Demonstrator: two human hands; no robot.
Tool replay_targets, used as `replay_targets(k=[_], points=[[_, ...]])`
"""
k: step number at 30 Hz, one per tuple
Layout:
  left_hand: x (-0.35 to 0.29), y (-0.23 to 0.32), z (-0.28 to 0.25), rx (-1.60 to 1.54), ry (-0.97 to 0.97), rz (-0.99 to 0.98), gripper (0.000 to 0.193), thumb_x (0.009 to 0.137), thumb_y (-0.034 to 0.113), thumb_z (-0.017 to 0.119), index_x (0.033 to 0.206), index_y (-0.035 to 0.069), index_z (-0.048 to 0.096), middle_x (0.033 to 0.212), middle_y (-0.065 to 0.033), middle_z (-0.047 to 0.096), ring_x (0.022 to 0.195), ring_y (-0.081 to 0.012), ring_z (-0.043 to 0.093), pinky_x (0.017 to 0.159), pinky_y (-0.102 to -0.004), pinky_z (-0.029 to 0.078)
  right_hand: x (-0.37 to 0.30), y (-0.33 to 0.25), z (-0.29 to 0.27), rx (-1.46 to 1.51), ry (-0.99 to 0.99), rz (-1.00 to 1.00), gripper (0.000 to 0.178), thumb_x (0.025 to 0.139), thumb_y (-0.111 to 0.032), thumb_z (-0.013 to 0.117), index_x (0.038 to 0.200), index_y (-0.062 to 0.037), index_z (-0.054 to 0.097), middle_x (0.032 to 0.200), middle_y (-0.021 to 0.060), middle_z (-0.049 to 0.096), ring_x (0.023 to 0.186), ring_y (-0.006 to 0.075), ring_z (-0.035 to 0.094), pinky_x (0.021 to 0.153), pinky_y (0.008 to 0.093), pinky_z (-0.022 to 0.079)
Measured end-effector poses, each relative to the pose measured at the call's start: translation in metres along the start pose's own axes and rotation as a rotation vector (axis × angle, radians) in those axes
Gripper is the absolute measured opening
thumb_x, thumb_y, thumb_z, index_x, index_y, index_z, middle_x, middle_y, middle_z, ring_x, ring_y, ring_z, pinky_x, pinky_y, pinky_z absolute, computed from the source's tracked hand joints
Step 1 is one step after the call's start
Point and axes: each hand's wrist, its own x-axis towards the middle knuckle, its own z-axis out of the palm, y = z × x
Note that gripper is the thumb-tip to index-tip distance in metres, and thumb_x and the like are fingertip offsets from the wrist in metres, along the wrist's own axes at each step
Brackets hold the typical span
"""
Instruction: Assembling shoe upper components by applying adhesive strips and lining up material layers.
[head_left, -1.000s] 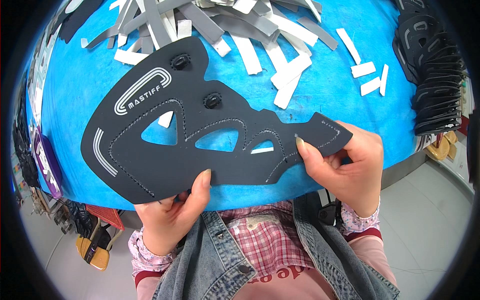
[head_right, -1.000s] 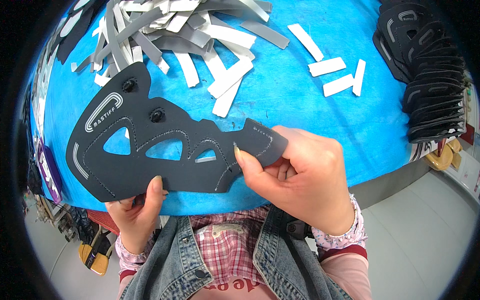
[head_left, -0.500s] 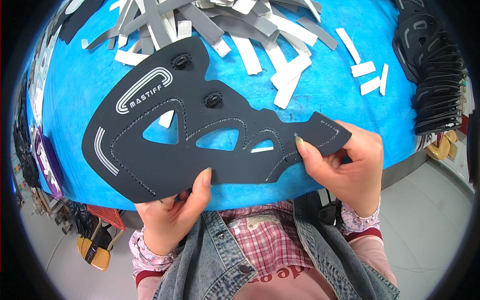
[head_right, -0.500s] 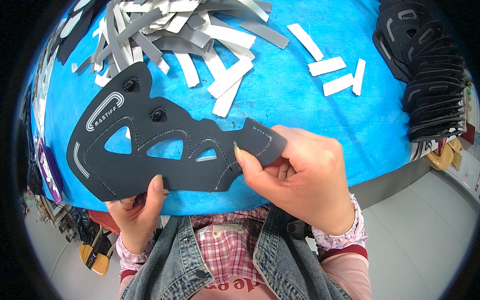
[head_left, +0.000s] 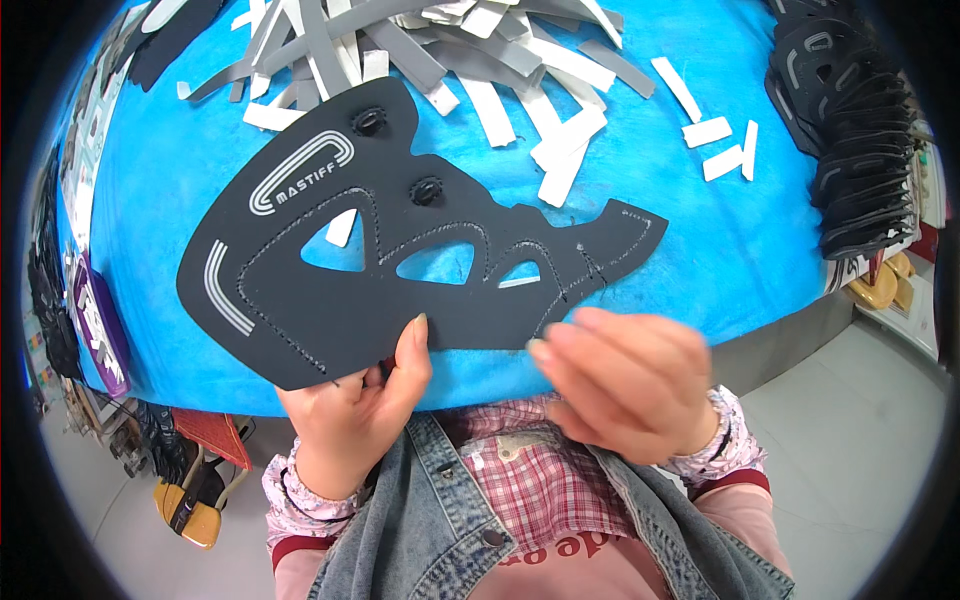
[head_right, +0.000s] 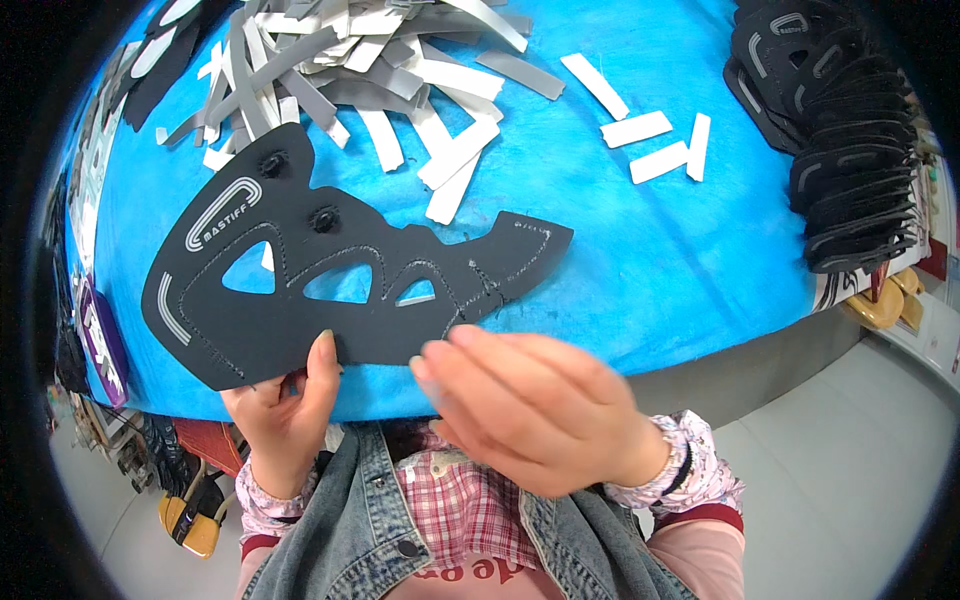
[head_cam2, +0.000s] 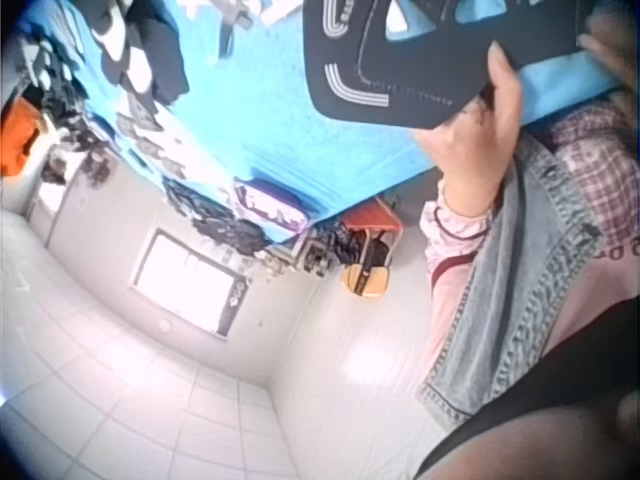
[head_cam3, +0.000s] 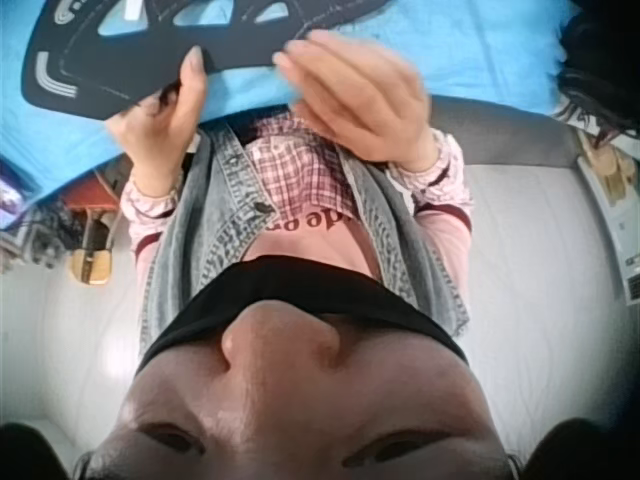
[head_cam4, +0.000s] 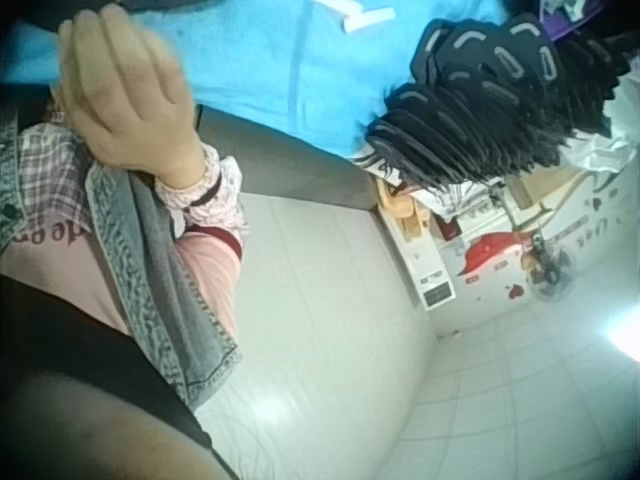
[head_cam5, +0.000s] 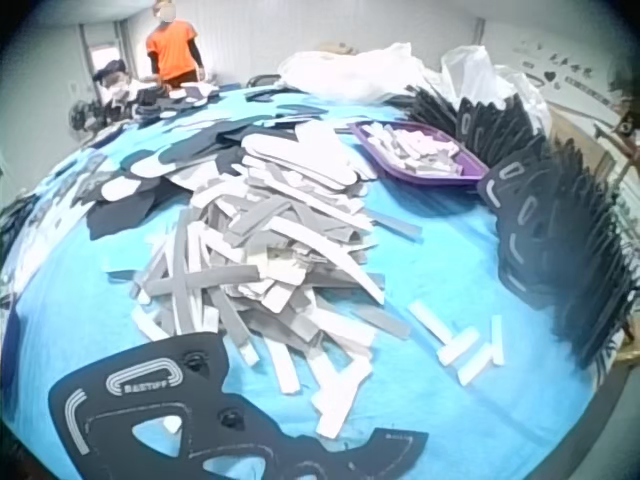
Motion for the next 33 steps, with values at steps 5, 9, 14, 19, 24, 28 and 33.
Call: replay_targets(k=[5,9,14,19,24,28,33], points=[[-0.002,-0.001,0.000,-0.027,-0.014,-0.006,0.005,0.074,0.000,0.072,0.075,0.000,0.066,0.065,0.0018,0.057,0.049,-0.0028,0.043,0.043,-0.0186,0.031,-0.003,-0.004,0.007,-0.019,-0.024,-0.017,0.030,0.084,-0.019,0.060,0.110,-0.0032,0.062,0.115,0.0048,0.059,0.104,0.0204,0.058,0.085,0.0313,0.047],[-0.004,-0.001,0.000,-0.033,-0.004,0.005,0.006,0.074,0.000,0.072,0.074,0.000,0.066,0.065,0.0010,0.058,0.049,-0.0031,0.044,0.043,-0.0181,0.032,-0.001,-0.001,0.007,-0.026,-0.068,0.002,0.038,0.086,-0.025,0.058,0.114,0.0008,0.060,0.120,0.0084,0.056,0.113,0.0220,0.053,0.090,0.0316,0.046],[-0.005,-0.010,-0.005,-0.032,0.005,0.028,0.009,0.077,0.005,0.070,0.082,-0.001,0.066,0.073,-0.0024,0.060,0.054,-0.0051,0.049,0.047,-0.0185,0.035,0.009,-0.015,0.022,0.140,-0.264,0.032,0.058,0.078,-0.029,0.063,0.122,0.0057,0.051,0.131,0.0150,0.046,0.125,0.0278,0.043,0.101,0.0369,0.040],[0.005,-0.017,-0.029,-0.421,0.229,-0.255,0.010,0.084,0.005,0.062,0.089,-0.004,0.062,0.068,-0.0051,0.060,0.054,-0.0096,0.052,0.050,-0.0234,0.040,0.010,-0.016,0.019,0.037,-0.199,-0.007,0.065,0.073,-0.030,0.068,0.124,0.0067,0.049,0.131,0.0163,0.046,0.125,0.0284,0.042,0.103,0.0385,0.038],[-0.008,-0.041,-0.042,-0.238,0.243,-0.131,0.014,0.088,0.008,0.061,0.079,-0.003,0.063,0.069,-0.0053,0.061,0.060,-0.0093,0.055,0.054,-0.0222,0.041,0.014,-0.010,-0.002,0.170,-0.183,0.041,0.057,0.071,-0.023,0.071,0.120,0.0006,0.054,0.127,0.0137,0.050,0.117,0.0295,0.049,0.097,0.0388,0.042],[-0.019,-0.072,-0.088,-0.646,0.740,-0.213,0.015,0.093,0.017,0.056,0.096,0.004,0.064,0.080,-0.0054,0.065,0.067,-0.0112,0.061,0.065,-0.0225,0.049,0.025,-0.007,-0.026,-0.056,0.093,-0.120,0.040,0.072,-0.014,0.069,0.110,-0.0044,0.060,0.110,0.0089,0.059,0.100,0.0245,0.057,0.086,0.0358,0.045],[-0.037,-0.100,-0.097,-1.174,0.792,-0.144,0.023,0.093,0.022,0.056,0.107,0.005,0.060,0.098,-0.0038,0.064,0.084,-0.0108,0.060,0.073,-0.0221,0.049,0.071,-0.005,-0.007,-0.112,-0.007,-0.242,0.021,0.073,-0.010,0.064,0.093,-0.0034,0.059,0.094,0.0066,0.059,0.093,0.0213,0.057,0.078,0.0344,0.045]])
